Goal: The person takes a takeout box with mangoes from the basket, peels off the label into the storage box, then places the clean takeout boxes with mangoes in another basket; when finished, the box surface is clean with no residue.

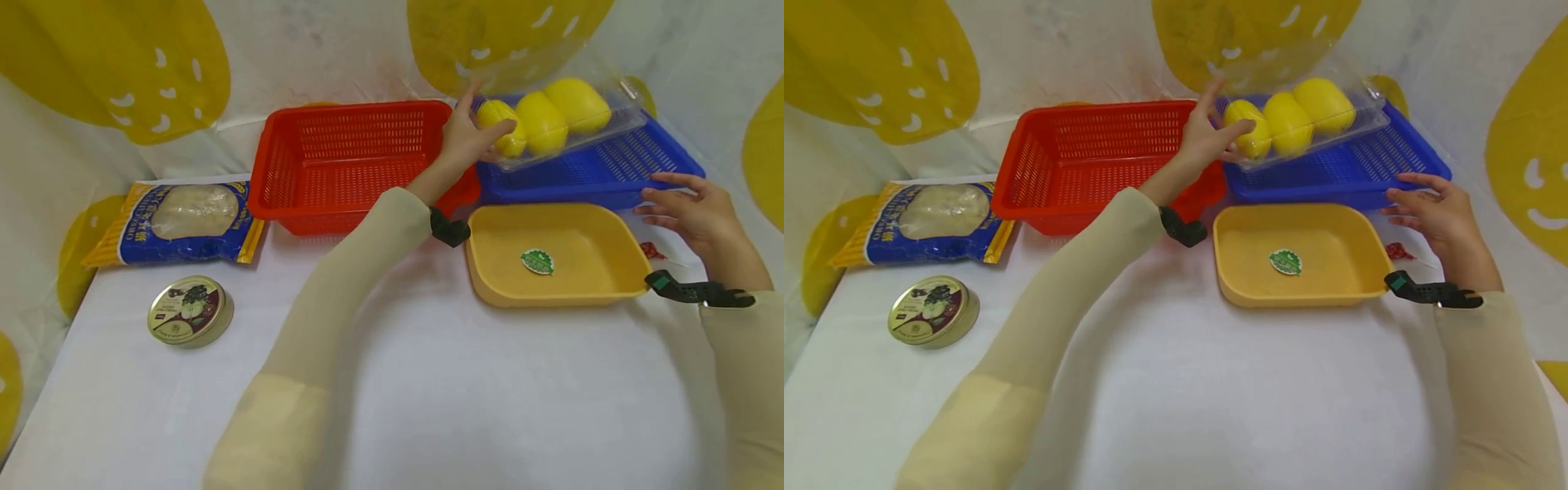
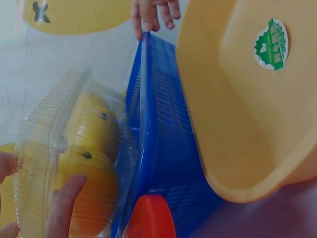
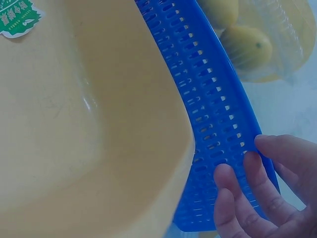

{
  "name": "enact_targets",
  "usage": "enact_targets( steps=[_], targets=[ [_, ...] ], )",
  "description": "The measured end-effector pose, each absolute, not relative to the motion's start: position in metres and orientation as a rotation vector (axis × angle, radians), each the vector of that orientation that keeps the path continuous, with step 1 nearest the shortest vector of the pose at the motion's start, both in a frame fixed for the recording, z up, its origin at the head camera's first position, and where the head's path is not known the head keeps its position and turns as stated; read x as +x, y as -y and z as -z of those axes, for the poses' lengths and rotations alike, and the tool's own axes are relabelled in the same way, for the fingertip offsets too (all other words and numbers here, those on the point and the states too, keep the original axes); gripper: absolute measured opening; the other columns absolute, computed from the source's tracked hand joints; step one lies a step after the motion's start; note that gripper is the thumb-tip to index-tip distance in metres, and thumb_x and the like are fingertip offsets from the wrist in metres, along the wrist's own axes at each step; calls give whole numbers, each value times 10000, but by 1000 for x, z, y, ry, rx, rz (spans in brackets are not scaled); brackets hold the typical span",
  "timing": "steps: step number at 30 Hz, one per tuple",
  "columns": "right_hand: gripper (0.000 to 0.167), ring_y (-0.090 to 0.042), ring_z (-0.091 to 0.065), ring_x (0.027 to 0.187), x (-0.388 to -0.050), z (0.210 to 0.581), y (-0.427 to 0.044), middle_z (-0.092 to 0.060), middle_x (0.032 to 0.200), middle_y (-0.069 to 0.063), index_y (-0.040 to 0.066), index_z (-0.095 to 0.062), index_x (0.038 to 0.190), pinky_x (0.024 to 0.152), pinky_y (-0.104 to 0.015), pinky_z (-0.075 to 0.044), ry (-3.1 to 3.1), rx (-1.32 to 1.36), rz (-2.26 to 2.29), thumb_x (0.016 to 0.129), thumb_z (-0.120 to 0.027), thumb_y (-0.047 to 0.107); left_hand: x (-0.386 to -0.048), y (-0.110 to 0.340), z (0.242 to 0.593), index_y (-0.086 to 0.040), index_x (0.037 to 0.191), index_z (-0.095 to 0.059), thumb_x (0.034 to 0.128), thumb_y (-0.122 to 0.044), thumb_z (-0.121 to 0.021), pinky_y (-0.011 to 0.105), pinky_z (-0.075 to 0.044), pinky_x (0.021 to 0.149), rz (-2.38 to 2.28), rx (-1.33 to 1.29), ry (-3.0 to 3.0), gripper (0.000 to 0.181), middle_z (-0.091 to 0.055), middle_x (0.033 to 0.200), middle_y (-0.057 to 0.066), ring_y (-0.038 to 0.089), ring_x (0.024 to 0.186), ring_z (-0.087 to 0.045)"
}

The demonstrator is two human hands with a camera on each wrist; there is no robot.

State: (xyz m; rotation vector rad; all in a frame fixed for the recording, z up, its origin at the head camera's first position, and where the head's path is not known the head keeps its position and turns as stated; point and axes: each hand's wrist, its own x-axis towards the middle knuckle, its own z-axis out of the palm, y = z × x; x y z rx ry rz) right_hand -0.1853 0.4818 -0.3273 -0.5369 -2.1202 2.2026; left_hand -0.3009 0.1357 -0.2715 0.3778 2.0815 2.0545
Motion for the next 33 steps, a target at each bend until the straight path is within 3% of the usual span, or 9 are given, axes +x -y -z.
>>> enact_targets(
  steps=[3, 13, 18, 26, 28, 30, 33],
  targets=[
    [450, -83, -705, 702, -174, 316, -473, -725, 841, 113, 231, -564, 1233, 586, -195, -565, 2231, -549, -2076, 829, -763, 252, -299, -140, 265, -356, 1549, -227, 866, -192, -749, 282, -581, 574, -1976, 431, -2153, 875, -312, 1545, -103, 184, 541, -625],
    [452, -71, -702, 692, -174, 320, -460, -718, 809, 122, 176, -535, 1246, 589, -190, -563, 2341, -520, -1974, 853, -738, 271, -300, -146, 283, -334, 1542, -262, 875, -200, -739, 307, -580, 555, -1911, 333, -2149, 831, -386, 1522, 8, 189, 486, -601],
    [454, -81, -703, 686, -177, 318, -454, -719, 808, 113, 173, -534, 1243, 591, -193, -564, 2335, -512, -1986, 851, -741, 272, -304, -145, 291, -300, 1550, -247, 885, -220, -730, 285, -575, 552, -1852, 311, -2200, 826, -372, 1531, -2, 211, 517, -639],
    [443, -67, -702, 693, -177, 315, -451, -710, 809, 138, 199, -526, 1261, 589, -180, -560, 2377, -520, -1935, 869, -717, 284, -306, -146, 288, -274, 1557, -241, 871, -367, -733, 160, -544, 672, -1599, 362, -2383, 849, -330, 1557, -8, 146, 618, -658],
    [428, -59, -699, 694, -178, 315, -451, -703, 808, 150, 217, -527, 1255, 591, -175, -559, 2397, -532, -1915, 874, -709, 289, -305, -146, 287, -248, 1559, -238, 870, -404, -722, 135, -527, 744, -1534, 375, -2421, 856, -326, 1561, -15, 148, 694, -672],
    [430, -65, -698, 688, -178, 316, -451, -705, 804, 136, 208, -527, 1250, 585, -182, -560, 2379, -535, -1938, 871, -716, 282, -304, -145, 287, -232, 1558, -243, 867, -440, -713, 128, -499, 852, -1479, 380, -2451, 861, -318, 1566, -12, 132, 921, -673],
    [417, -53, -693, 689, -177, 318, -451, -700, 805, 146, 228, -524, 1245, 588, -175, -557, 2410, -550, -1906, 877, -707, 295, -302, -143, 287, -227, 1559, -244, 862, -486, -698, 147, -448, 971, -1400, 391, -2477, 871, -265, 1587, 14, 135, 1285, -479]
  ],
)
